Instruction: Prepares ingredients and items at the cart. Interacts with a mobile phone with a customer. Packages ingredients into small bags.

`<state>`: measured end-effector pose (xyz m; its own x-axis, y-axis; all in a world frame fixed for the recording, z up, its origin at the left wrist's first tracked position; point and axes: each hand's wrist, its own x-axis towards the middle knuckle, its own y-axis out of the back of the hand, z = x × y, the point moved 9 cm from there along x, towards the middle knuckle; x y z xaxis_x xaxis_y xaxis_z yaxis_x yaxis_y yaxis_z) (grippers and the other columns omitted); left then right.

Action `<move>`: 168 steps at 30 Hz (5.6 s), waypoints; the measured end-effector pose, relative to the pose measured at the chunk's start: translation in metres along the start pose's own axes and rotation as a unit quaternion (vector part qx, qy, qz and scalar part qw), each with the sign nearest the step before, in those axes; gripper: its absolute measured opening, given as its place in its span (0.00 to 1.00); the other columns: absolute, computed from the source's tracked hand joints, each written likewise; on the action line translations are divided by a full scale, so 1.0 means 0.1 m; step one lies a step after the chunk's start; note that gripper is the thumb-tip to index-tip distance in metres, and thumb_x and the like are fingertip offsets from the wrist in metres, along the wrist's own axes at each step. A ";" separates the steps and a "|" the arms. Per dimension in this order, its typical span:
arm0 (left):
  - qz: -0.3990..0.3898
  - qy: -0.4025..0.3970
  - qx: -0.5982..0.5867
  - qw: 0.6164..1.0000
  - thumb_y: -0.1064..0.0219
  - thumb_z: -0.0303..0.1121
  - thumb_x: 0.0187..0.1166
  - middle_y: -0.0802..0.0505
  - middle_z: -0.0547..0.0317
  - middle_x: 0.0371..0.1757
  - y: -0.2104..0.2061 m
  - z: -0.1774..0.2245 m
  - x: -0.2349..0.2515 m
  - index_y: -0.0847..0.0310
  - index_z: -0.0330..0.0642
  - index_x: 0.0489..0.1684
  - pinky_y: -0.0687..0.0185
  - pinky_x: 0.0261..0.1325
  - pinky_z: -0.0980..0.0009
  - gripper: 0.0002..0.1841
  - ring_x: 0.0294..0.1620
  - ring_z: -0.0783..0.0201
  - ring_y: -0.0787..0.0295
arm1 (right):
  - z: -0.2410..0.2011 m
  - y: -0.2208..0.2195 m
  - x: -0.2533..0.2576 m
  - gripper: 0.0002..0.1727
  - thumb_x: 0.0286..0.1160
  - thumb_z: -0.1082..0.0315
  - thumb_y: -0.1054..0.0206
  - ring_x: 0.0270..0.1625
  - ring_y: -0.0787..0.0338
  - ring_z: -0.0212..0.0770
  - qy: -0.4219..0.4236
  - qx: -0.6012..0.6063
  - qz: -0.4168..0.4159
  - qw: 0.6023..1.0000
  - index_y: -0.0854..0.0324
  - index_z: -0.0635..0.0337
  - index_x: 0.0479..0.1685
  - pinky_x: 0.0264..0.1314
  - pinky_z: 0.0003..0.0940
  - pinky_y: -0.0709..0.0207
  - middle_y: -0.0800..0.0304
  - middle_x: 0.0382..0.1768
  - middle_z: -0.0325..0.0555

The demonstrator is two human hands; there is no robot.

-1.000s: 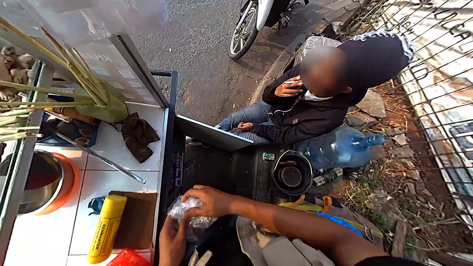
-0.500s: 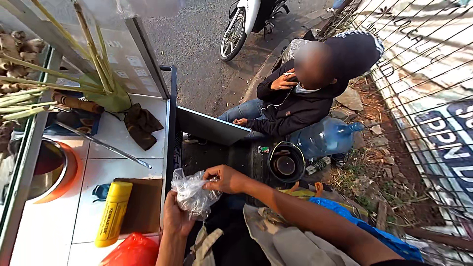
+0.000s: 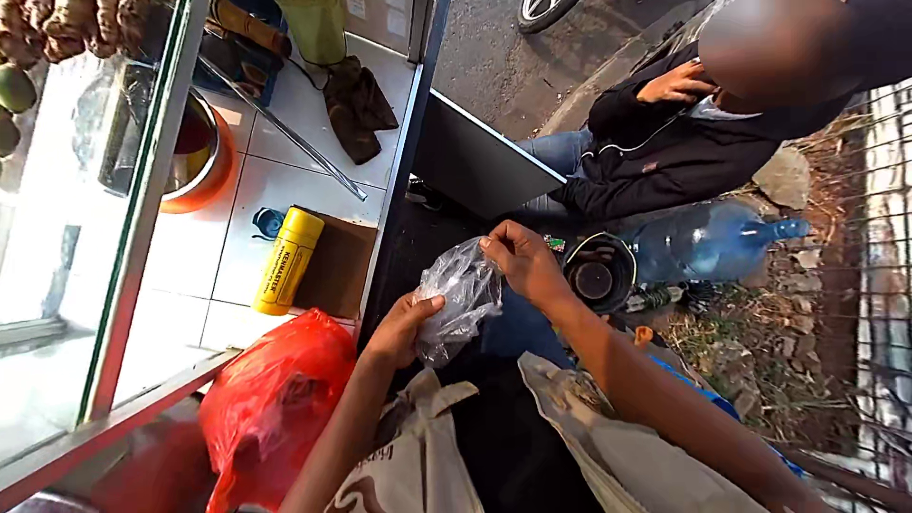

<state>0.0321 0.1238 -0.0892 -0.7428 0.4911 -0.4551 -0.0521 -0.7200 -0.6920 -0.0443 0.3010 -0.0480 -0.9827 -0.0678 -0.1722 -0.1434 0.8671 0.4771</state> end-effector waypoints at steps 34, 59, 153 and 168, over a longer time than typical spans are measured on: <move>-0.027 0.103 -0.302 0.947 0.53 0.39 0.90 0.07 0.43 0.43 -0.30 -0.05 0.23 0.21 0.37 0.50 0.06 0.38 0.70 0.16 0.37 0.58 0.04 | -0.25 -0.18 -0.31 0.25 0.67 0.64 0.24 0.61 0.13 0.24 0.095 0.015 -0.177 0.979 0.18 0.63 0.65 0.66 0.23 0.18 0.12 0.61 0.43; 0.353 -0.314 0.198 0.859 0.35 0.27 0.81 0.22 0.60 0.23 0.55 0.23 -0.64 0.27 0.40 0.37 0.27 0.25 0.74 0.06 0.21 0.70 0.26 | -0.21 -0.94 -0.38 0.28 0.61 0.70 0.23 0.58 0.08 0.28 -0.043 0.259 -0.282 0.923 0.20 0.46 0.66 0.63 0.31 0.12 0.07 0.54 0.28; 0.730 -0.314 0.266 0.546 0.36 0.51 0.84 0.19 0.49 0.59 1.57 0.05 -3.54 0.30 0.36 0.69 0.20 0.57 0.64 0.28 0.53 0.63 0.18 | -2.75 -2.28 -1.14 0.12 0.85 0.79 0.49 0.52 0.13 0.27 0.472 0.207 -0.313 0.798 0.31 0.74 0.62 0.57 0.25 0.15 0.17 0.49 0.47; 0.441 -0.485 0.504 0.563 0.29 0.29 0.77 0.09 0.55 0.47 0.38 1.38 -2.16 0.12 0.38 0.47 0.14 0.54 0.68 0.07 0.48 0.66 0.12 | -2.44 -1.86 -0.30 0.05 0.75 0.68 0.28 0.29 0.20 0.23 0.422 -0.024 -0.347 0.837 0.15 0.58 0.44 0.31 0.19 0.23 0.15 0.32 0.34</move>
<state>0.0987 -0.0773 0.0604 -0.7658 -0.4225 0.4848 0.6334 -0.6259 0.4550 -0.0162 0.0215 0.0787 -0.3902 -0.8891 0.2393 -0.6988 0.4552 0.5518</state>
